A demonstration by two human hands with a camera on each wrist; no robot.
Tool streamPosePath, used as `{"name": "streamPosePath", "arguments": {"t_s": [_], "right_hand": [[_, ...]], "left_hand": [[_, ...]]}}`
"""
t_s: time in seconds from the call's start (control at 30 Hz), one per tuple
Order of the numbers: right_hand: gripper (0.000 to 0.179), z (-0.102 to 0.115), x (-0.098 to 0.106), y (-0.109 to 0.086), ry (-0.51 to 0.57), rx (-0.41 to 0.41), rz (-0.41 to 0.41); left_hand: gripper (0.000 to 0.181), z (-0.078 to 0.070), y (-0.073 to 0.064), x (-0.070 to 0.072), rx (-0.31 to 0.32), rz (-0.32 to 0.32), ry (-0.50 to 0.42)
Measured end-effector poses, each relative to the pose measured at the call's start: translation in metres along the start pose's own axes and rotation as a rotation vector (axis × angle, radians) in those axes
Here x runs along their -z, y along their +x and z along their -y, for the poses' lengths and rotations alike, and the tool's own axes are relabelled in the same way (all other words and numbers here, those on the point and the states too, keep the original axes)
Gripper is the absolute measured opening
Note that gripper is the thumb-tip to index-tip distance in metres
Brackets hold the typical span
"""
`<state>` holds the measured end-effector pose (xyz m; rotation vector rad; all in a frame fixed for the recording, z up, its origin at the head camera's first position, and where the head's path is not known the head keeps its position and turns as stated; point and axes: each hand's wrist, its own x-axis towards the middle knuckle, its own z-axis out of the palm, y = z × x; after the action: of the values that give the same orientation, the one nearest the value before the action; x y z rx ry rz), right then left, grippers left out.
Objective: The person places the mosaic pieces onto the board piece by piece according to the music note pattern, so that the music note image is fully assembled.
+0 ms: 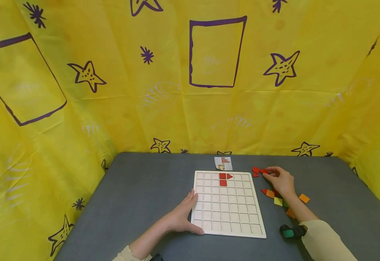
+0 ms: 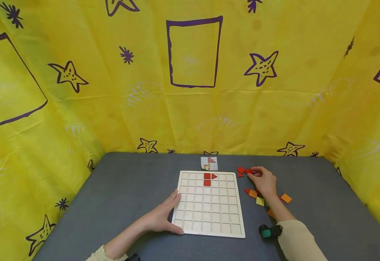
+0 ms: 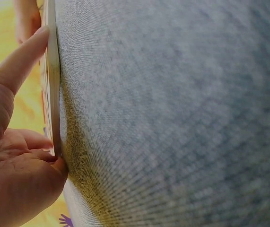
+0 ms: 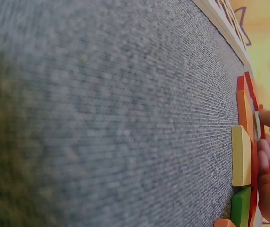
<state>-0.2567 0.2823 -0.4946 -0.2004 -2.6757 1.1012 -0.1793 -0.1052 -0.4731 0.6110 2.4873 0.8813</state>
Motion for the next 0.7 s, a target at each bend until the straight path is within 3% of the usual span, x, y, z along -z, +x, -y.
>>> {"name": "streamPosePath", "arguments": {"t_s": [0.43, 0.7], "right_hand": [[0.046, 0.008, -0.002, -0.009, 0.045, -0.031, 0.016], [0.044, 0.022, -0.014, -0.019, 0.084, 0.018, 0.079]], "left_hand": [[0.118, 0.000, 0.000, 0.000, -0.003, -0.003, 0.002], [0.118, 0.000, 0.000, 0.000, -0.001, -0.002, 0.000]]}}
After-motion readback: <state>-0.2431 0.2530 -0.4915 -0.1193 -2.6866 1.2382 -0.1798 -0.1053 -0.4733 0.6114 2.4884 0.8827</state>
